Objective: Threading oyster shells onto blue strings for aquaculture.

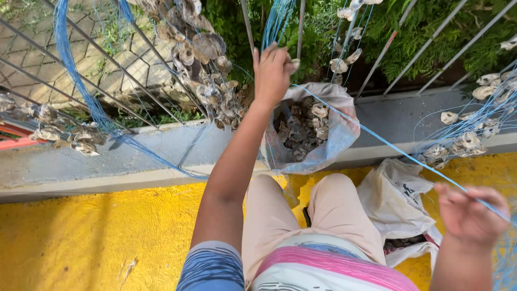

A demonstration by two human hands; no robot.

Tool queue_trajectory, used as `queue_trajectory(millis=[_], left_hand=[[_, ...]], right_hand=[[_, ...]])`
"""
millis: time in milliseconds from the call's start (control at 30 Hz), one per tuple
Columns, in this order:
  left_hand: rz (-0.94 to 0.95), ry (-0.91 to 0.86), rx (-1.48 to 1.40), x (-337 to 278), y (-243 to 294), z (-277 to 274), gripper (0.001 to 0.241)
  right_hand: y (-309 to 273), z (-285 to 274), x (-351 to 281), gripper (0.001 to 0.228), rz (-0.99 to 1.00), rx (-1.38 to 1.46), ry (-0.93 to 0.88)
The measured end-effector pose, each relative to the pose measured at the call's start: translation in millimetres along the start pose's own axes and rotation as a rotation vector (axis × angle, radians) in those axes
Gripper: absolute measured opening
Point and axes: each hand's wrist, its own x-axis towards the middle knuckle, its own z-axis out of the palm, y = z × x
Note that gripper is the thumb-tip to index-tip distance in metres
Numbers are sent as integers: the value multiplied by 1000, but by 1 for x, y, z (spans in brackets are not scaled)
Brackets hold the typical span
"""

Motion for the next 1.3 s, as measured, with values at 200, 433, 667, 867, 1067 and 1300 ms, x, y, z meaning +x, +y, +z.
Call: queue_trajectory(millis=[200, 433, 667, 867, 1067, 1300], left_hand=[[-209, 188, -329, -50, 94, -58, 4], [-568, -2, -1483, -97, 103, -54, 18], [-532, -57, -1473, -97, 113, -53, 24], [-552, -53, -1391, -100, 113, -53, 21], [-565, -84, -1361, -102, 117, -50, 21], [-570, -96, -1431, -103, 117, -43, 22]], right_hand=[[67, 176, 128, 6, -395, -1307, -7], [123, 185, 163, 15, -411, -1516, -109], [140, 176, 162, 15, -422, -1521, -185], [139, 169, 160, 17, -286, -1412, -80], [145, 176, 153, 16, -329, -1486, -117], [151, 175, 152, 18, -260, -1434, -101]])
